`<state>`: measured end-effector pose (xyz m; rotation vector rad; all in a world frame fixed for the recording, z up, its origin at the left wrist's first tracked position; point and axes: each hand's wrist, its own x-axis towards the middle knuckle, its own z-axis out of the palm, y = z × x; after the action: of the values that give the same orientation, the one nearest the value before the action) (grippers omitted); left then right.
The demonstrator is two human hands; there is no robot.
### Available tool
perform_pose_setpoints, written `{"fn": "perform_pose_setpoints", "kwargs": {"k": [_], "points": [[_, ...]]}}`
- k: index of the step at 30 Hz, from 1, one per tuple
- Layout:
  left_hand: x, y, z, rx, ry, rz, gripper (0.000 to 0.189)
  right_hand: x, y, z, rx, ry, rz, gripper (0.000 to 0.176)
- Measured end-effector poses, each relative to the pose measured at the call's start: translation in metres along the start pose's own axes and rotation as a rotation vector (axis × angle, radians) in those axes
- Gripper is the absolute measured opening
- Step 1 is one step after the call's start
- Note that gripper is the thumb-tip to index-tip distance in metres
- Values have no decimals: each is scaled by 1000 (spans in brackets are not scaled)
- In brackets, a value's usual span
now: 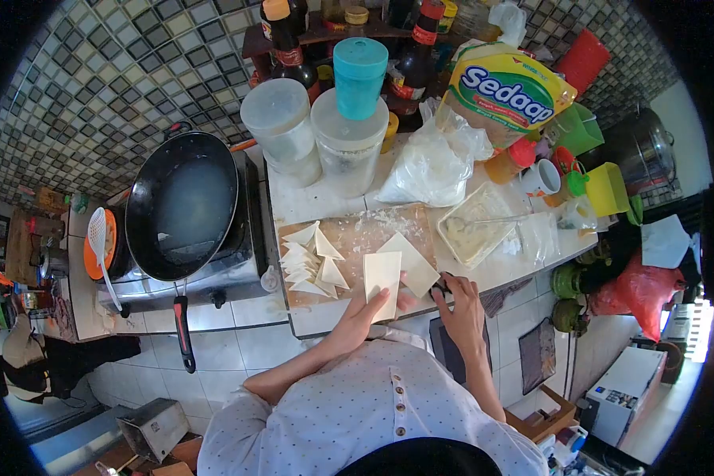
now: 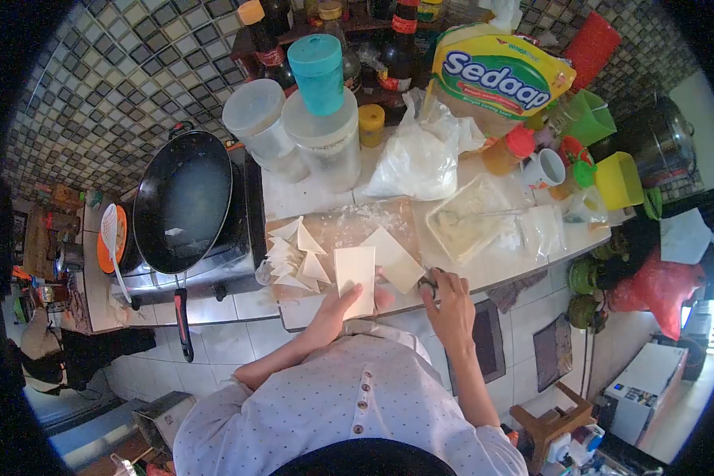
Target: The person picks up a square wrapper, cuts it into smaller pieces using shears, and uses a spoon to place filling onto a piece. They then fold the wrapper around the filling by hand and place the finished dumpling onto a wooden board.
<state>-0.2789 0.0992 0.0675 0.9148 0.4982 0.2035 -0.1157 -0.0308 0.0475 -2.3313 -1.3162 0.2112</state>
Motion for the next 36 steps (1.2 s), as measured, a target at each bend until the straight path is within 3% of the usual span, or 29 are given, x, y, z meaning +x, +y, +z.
{"fn": "perform_pose_setpoints", "kwargs": {"k": [2, 4, 5, 10, 15, 20, 23, 26, 36], "points": [[8, 4, -2, 46, -55, 124, 43, 1, -4, 0, 18, -13, 20, 28], [13, 7, -2, 6, -51, 149, 43, 2, -4, 4, 437, -100, 186, 21], [15, 7, -1, -35, -45, 173, 43, 0, 0, 10, 437, -98, 186, 21], [18, 3, -12, -60, -56, 184, 45, -3, -3, 23, 1015, -165, 467, 25], [22, 2, -14, -180, -28, 138, 48, 3, -5, 27, 1013, -141, 503, 27], [21, -2, -12, -397, 24, 67, 41, 16, -17, 15, 1302, -146, 673, 25], [22, -8, -13, -452, 99, -78, 34, 25, -27, 14, 1430, -85, 683, 21], [23, -15, -8, -462, 88, -72, 32, 31, -40, 13, 1545, -49, 730, 18], [18, -13, 4, -582, 142, -219, 25, 39, -58, 10, 1812, -156, 707, 22]]}}
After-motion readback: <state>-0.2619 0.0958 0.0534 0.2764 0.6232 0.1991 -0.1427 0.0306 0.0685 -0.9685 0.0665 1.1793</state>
